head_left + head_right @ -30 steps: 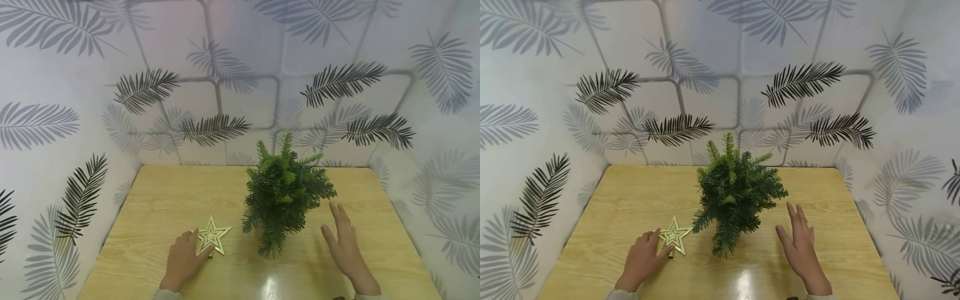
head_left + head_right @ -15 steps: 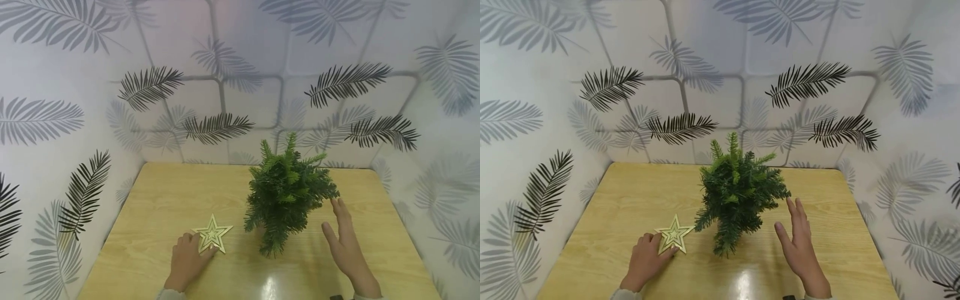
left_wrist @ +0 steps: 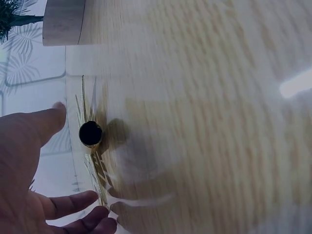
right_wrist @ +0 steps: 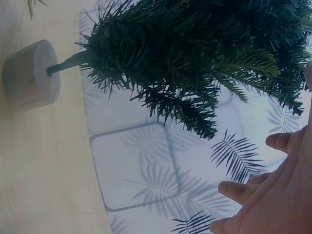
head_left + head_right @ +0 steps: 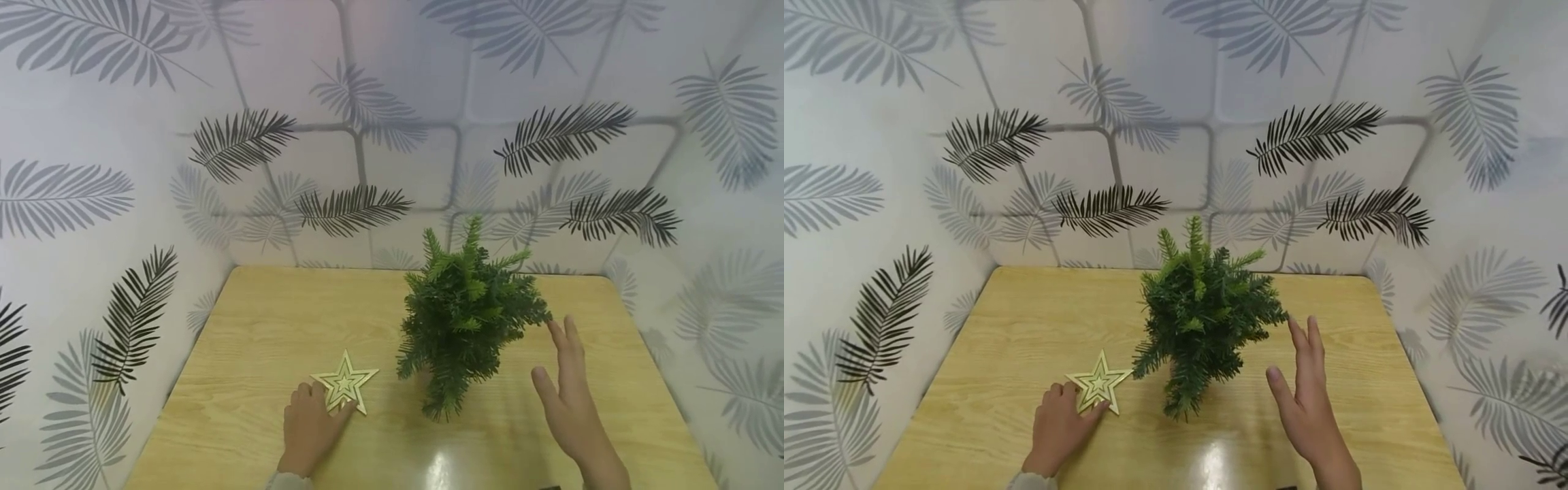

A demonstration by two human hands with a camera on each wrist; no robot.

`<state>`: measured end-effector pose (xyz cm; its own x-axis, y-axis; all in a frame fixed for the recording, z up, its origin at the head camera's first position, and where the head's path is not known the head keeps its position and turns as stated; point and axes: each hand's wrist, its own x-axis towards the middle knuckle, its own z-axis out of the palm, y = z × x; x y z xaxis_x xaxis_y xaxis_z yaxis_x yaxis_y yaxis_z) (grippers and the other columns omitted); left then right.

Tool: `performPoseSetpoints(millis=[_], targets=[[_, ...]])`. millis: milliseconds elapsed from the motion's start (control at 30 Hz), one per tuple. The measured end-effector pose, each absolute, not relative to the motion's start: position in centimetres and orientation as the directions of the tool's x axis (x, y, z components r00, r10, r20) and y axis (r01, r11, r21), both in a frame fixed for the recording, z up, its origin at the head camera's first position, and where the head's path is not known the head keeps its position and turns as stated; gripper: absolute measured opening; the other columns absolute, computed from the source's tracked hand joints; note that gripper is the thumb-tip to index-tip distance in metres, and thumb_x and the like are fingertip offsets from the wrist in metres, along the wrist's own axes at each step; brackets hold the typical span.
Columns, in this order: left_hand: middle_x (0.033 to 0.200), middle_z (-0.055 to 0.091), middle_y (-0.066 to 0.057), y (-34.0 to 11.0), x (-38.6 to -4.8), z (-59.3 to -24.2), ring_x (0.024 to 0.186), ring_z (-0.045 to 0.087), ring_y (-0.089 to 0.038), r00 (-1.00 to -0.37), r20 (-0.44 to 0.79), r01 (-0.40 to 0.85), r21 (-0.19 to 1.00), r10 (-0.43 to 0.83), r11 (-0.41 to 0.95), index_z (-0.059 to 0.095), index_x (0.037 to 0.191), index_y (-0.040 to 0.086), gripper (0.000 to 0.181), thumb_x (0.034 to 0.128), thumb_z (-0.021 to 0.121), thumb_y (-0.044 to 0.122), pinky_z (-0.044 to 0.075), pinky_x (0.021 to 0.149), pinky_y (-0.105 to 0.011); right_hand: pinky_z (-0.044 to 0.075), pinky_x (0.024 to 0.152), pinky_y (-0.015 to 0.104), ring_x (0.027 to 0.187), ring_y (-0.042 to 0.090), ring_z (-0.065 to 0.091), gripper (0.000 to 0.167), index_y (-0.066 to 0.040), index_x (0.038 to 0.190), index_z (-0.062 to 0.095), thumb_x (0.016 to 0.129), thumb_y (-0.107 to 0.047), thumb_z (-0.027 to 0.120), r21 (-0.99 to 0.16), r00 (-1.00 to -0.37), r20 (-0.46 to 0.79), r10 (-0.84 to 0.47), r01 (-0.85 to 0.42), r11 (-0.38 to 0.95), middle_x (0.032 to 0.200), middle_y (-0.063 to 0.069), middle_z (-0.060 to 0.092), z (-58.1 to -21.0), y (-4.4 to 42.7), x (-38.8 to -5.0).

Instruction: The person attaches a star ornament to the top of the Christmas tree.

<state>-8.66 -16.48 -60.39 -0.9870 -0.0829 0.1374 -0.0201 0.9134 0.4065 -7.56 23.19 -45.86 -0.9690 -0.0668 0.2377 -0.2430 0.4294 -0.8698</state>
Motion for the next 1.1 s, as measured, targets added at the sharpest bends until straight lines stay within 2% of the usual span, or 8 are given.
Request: performPoseSetpoints(millis=[200,467,633,800,933,1100], targets=[[0.079,0.042,-0.005,-16.2,-8.9,-60.3,0.069,0.04,-0.022,-0.992,0.063,-0.073,0.391,-0.105,0.917,0.052,0.088,0.005,0.061,0.0829,0.082,0.058,0.035,0.056,-0.035,-0.002,0.105,0.084,0.155,0.038,-0.014,0.067,-0.023,0.167,0.01,0.111,-0.015,0.046,-0.868,-0.962,0.259,-0.091,-0.273,0.415,0.172,0.001,-0.013,-45.6,23.0,-7.4],[0.075,0.043,-0.005,-16.5,-9.2,-59.7,0.066,0.042,-0.021,-0.993,-0.026,-0.114,0.398,-0.113,0.91,0.05,0.082,0.006,0.055,0.0877,0.079,0.052,0.039,0.054,-0.034,-0.003,0.106,0.084,0.155,0.037,-0.015,0.066,-0.019,0.167,0.008,0.112,-0.016,0.043,-0.871,-0.962,0.254,-0.105,-0.275,0.408,0.172,0.0,-0.013,-45.5,22.6,-7.5],[0.073,0.041,-0.003,-16.6,-9.3,-59.3,0.06,0.04,-0.018,-0.991,-0.071,-0.135,0.464,-0.116,0.876,0.046,0.08,0.009,0.051,0.0888,0.081,0.044,0.037,0.051,-0.03,-0.004,0.108,0.082,0.155,0.035,-0.014,0.065,-0.015,0.167,0.005,0.112,-0.016,0.041,-0.87,-0.958,0.268,-0.101,-0.285,0.401,0.172,-0.001,-0.013,-45.1,22.5,-7.6],[0.07,0.042,-0.002,-16.8,-9.3,-59.6,0.055,0.041,-0.014,-0.989,-0.094,-0.151,0.566,-0.118,0.811,0.049,0.081,0.006,0.047,0.0872,0.084,0.037,0.036,0.047,-0.026,-0.003,0.108,0.082,0.155,0.034,-0.013,0.065,-0.015,0.167,0.005,0.112,-0.015,0.04,-0.867,-0.952,0.287,-0.103,-0.305,0.395,0.172,-0.001,-0.013,-44.8,22.5,-7.7],[0.067,0.044,0.0,-16.8,-9.3,-59.4,0.054,0.041,-0.013,-0.981,-0.152,-0.191,0.614,-0.122,0.766,0.05,0.074,0.009,0.046,0.0886,0.081,0.04,0.037,0.048,-0.026,-0.002,0.107,0.082,0.155,0.034,-0.014,0.064,-0.017,0.167,0.005,0.113,-0.014,0.039,-0.873,-0.953,0.282,-0.108,-0.301,0.382,0.172,-0.001,-0.013,-44.7,22.4,-7.7],[0.063,0.045,0.003,-17.0,-9.0,-59.3,0.052,0.041,-0.012,-0.973,-0.205,-0.216,0.615,-0.11,0.758,0.05,0.07,0.014,0.049,0.0889,0.078,0.049,0.036,0.049,-0.026,-0.002,0.107,0.083,0.155,0.036,-0.013,0.062,-0.017,0.167,0.006,0.113,-0.015,0.036,-0.88,-0.955,0.275,-0.107,-0.295,0.372,0.172,0.0,-0.012,-44.7,22.3,-7.7]])
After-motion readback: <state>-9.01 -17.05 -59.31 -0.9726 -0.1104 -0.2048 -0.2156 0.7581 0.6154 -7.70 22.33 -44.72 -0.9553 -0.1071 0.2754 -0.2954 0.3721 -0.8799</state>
